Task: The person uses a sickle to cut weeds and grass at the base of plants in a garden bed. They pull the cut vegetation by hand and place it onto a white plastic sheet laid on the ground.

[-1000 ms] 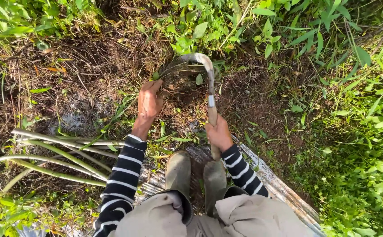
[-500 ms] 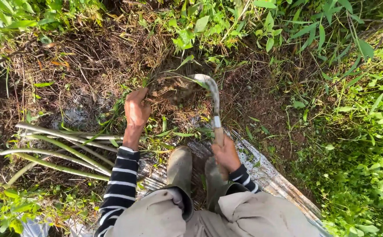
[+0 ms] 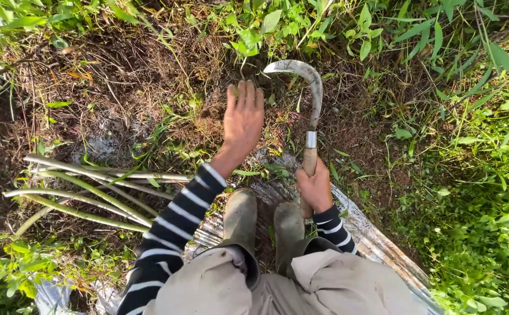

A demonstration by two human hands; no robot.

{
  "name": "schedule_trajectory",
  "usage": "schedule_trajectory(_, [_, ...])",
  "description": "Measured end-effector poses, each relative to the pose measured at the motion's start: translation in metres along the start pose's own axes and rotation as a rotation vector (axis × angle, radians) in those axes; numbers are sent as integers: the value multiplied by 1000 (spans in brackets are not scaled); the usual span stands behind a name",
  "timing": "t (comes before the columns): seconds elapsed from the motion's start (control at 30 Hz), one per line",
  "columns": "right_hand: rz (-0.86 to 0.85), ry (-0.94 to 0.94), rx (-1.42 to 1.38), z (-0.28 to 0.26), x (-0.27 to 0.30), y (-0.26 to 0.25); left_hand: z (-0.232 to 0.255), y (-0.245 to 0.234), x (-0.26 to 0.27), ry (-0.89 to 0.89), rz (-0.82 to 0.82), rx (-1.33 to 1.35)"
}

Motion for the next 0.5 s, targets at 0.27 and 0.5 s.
schedule_trajectory(0.27, [-33, 20, 22, 8, 5, -5, 20, 144, 15, 145, -365, -214])
schedule_trajectory(0.5, [-166, 69, -71, 29, -12, 40, -37, 124, 13, 89, -238, -137])
Point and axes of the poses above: each hand's wrist, its own x-axis away from the middle knuckle, its own y-axis out of the palm, z = x × y, the point moved 10 cm from there along -x, towards the middle knuckle, and after that the axes turned 12 degrees about z, right-handed, at the moved point
